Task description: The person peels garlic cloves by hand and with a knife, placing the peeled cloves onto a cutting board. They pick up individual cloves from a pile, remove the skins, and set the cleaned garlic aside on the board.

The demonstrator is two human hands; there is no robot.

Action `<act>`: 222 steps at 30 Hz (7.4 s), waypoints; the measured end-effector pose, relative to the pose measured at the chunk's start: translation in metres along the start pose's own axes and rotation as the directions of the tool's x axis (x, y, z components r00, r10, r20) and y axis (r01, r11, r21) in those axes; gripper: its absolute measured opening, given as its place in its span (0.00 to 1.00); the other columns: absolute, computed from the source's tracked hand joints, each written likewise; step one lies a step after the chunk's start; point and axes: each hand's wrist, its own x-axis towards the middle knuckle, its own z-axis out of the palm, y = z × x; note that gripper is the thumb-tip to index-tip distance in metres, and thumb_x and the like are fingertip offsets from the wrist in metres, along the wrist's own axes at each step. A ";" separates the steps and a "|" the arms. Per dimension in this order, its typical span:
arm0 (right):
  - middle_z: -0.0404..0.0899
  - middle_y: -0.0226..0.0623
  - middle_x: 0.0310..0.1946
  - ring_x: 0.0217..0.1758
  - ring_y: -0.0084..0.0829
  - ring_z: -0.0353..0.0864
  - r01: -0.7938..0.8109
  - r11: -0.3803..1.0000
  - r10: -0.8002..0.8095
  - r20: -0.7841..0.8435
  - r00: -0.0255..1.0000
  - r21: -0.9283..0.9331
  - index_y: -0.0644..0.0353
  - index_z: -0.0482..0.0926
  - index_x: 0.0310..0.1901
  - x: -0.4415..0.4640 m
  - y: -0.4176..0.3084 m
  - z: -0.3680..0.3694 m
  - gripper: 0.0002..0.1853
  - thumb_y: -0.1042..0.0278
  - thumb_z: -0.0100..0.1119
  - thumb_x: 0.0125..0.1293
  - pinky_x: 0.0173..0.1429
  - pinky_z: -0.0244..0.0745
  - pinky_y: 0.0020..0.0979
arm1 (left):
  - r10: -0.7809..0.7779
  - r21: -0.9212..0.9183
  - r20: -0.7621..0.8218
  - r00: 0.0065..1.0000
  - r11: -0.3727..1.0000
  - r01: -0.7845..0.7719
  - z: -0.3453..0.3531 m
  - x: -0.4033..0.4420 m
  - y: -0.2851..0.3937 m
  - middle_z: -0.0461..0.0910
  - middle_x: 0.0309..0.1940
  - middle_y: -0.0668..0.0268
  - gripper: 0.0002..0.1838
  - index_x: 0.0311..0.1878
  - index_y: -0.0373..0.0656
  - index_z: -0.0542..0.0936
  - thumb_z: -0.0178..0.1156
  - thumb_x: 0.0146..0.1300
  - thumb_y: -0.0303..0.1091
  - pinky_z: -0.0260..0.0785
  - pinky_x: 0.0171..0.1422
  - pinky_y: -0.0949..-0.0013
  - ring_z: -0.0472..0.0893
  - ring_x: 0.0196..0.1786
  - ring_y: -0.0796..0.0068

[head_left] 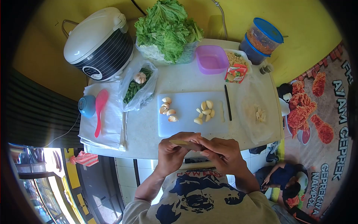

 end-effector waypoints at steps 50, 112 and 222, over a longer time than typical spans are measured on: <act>0.74 0.31 0.24 0.21 0.18 0.66 -0.168 0.927 0.226 -0.143 0.964 0.335 0.60 0.74 0.57 0.004 0.004 0.024 0.18 0.75 0.53 0.64 0.26 0.61 0.20 | -0.212 -0.026 -0.228 0.950 0.977 0.211 -0.001 0.008 0.004 0.82 0.35 0.60 0.12 0.48 0.32 0.76 0.56 0.61 0.20 0.75 0.44 0.73 0.80 0.38 0.75; 0.79 0.37 0.29 0.27 0.21 0.75 -0.185 0.958 0.205 -0.068 0.976 0.221 0.58 0.70 0.60 0.000 0.001 0.015 0.23 0.79 0.54 0.62 0.34 0.69 0.22 | -0.145 -0.331 -0.105 0.984 0.938 0.103 -0.010 0.001 -0.012 0.80 0.44 0.56 0.16 0.53 0.35 0.75 0.53 0.62 0.17 0.74 0.55 0.66 0.80 0.49 0.67; 0.75 0.40 0.22 0.18 0.28 0.73 0.013 0.997 -0.020 -0.094 0.995 -0.070 0.59 0.75 0.55 0.000 0.007 0.033 0.24 0.81 0.59 0.54 0.23 0.65 0.25 | -0.401 -0.759 -0.048 0.915 0.611 0.227 -0.008 -0.005 -0.010 0.80 0.40 0.63 0.09 0.44 0.40 0.78 0.59 0.60 0.26 0.75 0.49 0.70 0.80 0.43 0.73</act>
